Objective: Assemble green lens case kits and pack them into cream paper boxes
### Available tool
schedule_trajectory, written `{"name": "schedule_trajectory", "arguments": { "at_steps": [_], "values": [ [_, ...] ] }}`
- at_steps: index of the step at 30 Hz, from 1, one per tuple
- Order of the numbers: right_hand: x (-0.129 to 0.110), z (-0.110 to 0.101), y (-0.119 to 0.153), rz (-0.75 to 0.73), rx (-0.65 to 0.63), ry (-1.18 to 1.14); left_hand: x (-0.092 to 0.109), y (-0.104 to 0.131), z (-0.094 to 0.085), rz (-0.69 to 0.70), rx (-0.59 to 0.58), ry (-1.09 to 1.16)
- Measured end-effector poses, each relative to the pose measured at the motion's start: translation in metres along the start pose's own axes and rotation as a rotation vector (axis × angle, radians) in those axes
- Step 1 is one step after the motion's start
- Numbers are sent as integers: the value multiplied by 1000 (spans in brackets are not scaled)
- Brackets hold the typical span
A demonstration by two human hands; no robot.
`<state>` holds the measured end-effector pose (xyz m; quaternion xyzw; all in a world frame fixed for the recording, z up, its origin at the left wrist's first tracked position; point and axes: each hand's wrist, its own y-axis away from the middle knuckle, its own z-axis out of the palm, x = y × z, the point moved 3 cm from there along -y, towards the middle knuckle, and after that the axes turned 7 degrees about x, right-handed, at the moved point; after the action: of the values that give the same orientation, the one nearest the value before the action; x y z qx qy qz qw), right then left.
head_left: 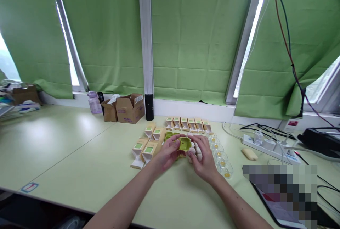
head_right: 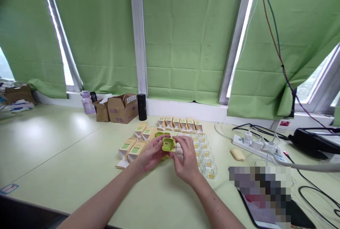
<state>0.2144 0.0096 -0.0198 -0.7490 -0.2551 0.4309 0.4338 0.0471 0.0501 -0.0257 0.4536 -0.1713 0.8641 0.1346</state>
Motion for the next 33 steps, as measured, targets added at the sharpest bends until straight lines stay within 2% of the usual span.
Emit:
{"name": "schedule_trajectory", "arguments": {
  "at_steps": [5, 8, 12, 15, 21, 24, 29, 33],
  "values": [
    [5, -1, 0, -33, 62, 132, 11, -3, -5, 127, 54, -54],
    [5, 1, 1, -97, 17, 253, 15, -5, -8, 193, 95, -84],
    [4, 8, 6, -168, -114, 416, 17, -6, -12, 282, 197, -127],
    [4, 15, 10, -165, -253, 542, 16, -7, -12, 325, 244, -183],
    [3, 28, 14, -178, -564, 687, 15, -7, -12, 337, 267, -225],
    [1, 31, 16, -197, -644, 721, 15, -7, -12, 325, 275, -222],
    [2, 36, 18, -201, -676, 754, 14, -7, -12, 313, 262, -228],
    [2, 34, 16, -217, -610, 714, 14, -7, -13, 335, 266, -231]
  ]
}}
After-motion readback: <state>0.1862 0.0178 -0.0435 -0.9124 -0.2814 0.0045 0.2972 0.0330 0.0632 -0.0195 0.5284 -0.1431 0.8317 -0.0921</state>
